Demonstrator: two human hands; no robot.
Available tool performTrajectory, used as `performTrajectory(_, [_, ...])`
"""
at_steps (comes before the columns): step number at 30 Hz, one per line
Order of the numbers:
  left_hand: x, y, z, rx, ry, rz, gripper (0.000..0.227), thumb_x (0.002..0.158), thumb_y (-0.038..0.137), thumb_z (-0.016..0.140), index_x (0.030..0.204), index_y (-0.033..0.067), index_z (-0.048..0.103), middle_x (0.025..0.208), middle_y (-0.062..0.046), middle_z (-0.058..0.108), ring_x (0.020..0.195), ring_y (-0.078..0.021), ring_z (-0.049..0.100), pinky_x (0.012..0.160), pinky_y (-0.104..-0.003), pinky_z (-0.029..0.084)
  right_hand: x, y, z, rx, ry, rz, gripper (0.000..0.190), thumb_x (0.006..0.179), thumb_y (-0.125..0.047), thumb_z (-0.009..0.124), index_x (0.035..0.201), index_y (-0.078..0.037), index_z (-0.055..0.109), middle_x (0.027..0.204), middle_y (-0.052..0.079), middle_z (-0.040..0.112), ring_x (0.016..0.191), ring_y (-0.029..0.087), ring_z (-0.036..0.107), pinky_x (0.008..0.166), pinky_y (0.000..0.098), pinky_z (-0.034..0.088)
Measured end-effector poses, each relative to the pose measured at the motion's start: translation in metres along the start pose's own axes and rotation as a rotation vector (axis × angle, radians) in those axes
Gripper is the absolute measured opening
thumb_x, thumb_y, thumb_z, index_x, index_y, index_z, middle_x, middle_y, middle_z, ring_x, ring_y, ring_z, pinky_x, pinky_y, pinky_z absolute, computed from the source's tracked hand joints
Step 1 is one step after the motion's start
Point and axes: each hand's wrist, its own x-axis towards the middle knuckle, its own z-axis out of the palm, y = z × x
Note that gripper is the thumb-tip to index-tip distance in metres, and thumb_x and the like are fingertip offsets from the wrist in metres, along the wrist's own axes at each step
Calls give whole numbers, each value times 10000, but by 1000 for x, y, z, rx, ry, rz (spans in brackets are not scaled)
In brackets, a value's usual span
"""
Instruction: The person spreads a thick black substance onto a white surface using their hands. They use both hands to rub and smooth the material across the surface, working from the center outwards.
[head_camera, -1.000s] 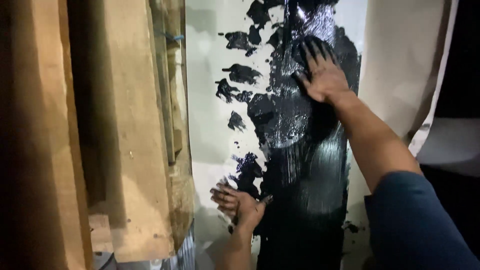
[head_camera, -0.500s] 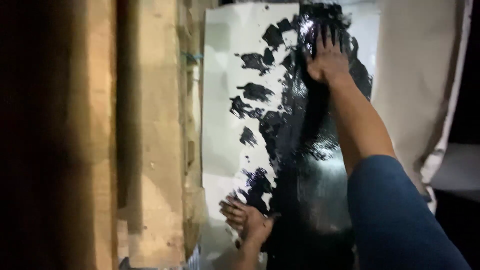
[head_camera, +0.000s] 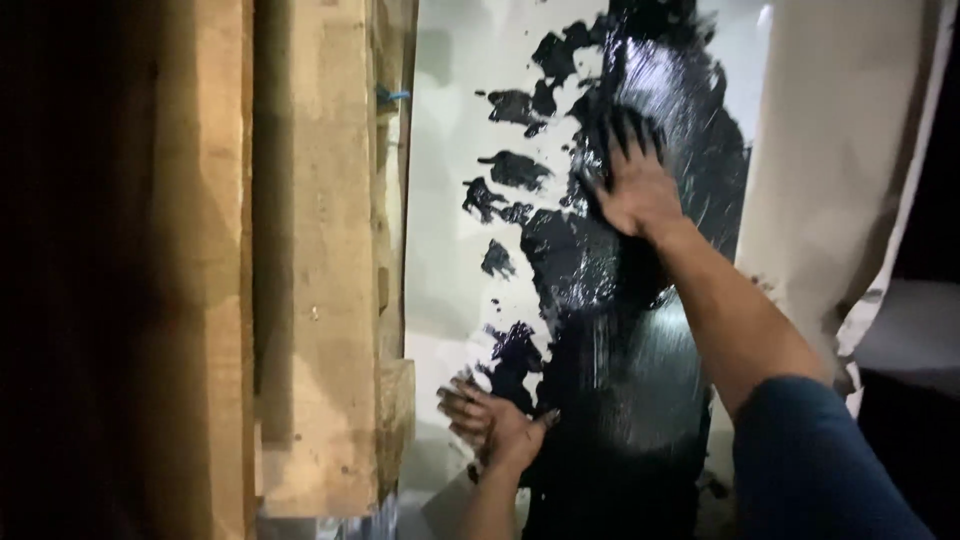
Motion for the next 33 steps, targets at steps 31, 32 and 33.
performTrajectory(31, [18, -10, 33, 0, 72, 32, 1645, 850, 702, 878, 1518, -209, -318, 1578, -541, -301, 1526, -662, -183, 1234, -688, -1, 95, 55, -21, -90, -67, 260, 767, 1097, -400, 398, 1727, -155, 36, 1769, 71, -42, 1598, 405, 82, 1269, 583, 222])
performTrajectory(32, [10, -6, 21, -21, 5, -7, 1615, 882, 681, 862, 1523, -191, -337, 1581, -529, -328, 1532, -649, -199, 1242, -673, -15, 95, 52, -17, -201, -46, 177, 771, 1087, -441, 391, 1725, -163, 59, 1766, 72, -14, 1571, 453, 197, 1211, 601, 364])
performTrajectory(33, [10, 0, 10, -23, 14, 3, 1615, 882, 681, 862, 1523, -191, -337, 1581, -529, -328, 1532, -649, -199, 1242, -673, -15, 83, 49, -31, -202, -32, 180, 771, 1087, -441, 391, 1725, -163, 59, 1766, 72, -14, 1571, 453, 197, 1211, 601, 364])
